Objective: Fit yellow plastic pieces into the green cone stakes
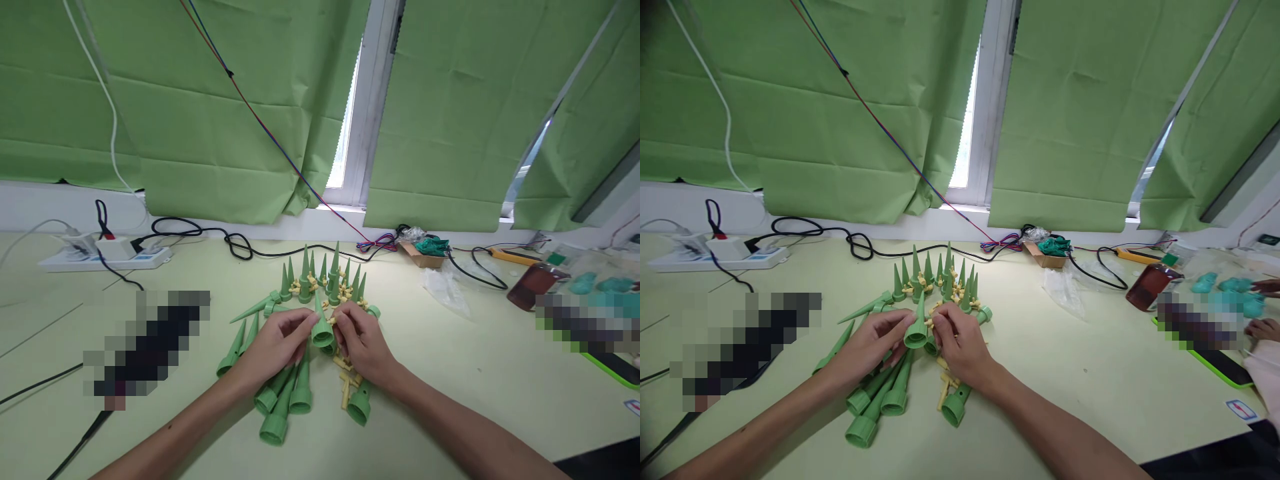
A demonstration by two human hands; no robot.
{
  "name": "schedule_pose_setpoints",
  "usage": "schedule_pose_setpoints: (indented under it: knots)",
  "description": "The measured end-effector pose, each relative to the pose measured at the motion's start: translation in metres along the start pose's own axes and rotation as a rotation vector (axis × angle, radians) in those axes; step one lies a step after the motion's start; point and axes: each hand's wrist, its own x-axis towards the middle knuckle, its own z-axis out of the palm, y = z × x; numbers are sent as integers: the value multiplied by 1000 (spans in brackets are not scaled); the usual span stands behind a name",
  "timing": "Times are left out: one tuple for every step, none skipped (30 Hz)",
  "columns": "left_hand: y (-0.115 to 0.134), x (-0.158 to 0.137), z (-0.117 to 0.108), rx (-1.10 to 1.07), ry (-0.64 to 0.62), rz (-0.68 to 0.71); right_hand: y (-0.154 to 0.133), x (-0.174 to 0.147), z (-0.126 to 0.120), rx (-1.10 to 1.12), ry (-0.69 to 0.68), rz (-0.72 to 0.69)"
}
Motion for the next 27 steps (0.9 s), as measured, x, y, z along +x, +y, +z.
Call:
schedule_pose_setpoints:
  knots:
    - [2, 0, 0, -4, 6, 3, 0, 0, 0, -19, -4, 7]
    - [3, -1, 1, -8, 12, 7, -1, 1, 0, -39, -7, 12]
    - [4, -1, 1, -11, 15, 9, -1, 1, -1, -59, -8, 14]
    - [4, -1, 1, -12, 18, 13, -1, 2, -1, -81, -7, 15]
    - [4, -1, 1, -14, 21, 18, -1, 3, -1, -105, -6, 13]
    - [4, 0, 1, -15, 21, 22, -2, 3, -1, -131, -3, 10]
    - [3, 0, 1, -14, 18, 23, -2, 4, -1, -157, -1, 5]
    - [3, 0, 1, -11, 14, 24, -2, 4, 0, -180, 1, 0]
    - [2, -1, 0, -7, 9, 24, -2, 5, 0, -199, 1, -5]
    - [1, -1, 0, -4, 5, 20, -2, 5, 0, -214, 3, -10]
    - [1, -1, 0, -3, 1, 14, -2, 6, 0, -225, 4, -14]
    - [0, -1, 0, -5, -2, 8, -2, 6, 0, -234, 7, -18]
    - [-1, -1, 1, -9, -2, 4, -1, 6, 0, -243, 10, -21]
    - [-2, -1, 1, -13, -4, 1, -1, 6, 0, -251, 14, -22]
    - [-3, -1, 1, -15, -4, 0, -1, 6, 0, -257, 18, -21]
    - [-4, 0, 1, -16, -3, 0, 0, 7, 0, -260, 22, -18]
    - [-4, 0, 1, -17, -2, 0, 0, 6, 0, -261, 24, -12]
    - [-5, 0, 1, -19, -3, -1, 0, 6, 0, -258, 27, -6]
    - [-6, 1, 1, -21, -2, -1, 0, 6, 0, -253, 28, 1]
    - [-6, 1, 1, -20, 0, -2, 0, 6, 0, -247, 28, 7]
    - [-6, 1, 2, -18, 4, -2, 0, 6, 0, -241, 25, 11]
    - [-6, 1, 2, -12, 9, -1, 0, 5, 0, -235, 20, 13]
    - [-6, 1, 2, -7, 15, -1, -1, 5, 0, -229, 16, 14]
    - [-6, 1, 2, -3, 21, -1, -1, 5, 0, -223, 11, 14]
    - [-6, 0, 2, -1, 26, -5, -1, 5, 0, -218, 8, 14]
    - [-6, 0, 2, -2, 26, -7, -2, 5, 0, -213, 8, 14]
    - [-6, 0, 2, -7, 21, -7, -2, 5, 1, -211, 12, 16]
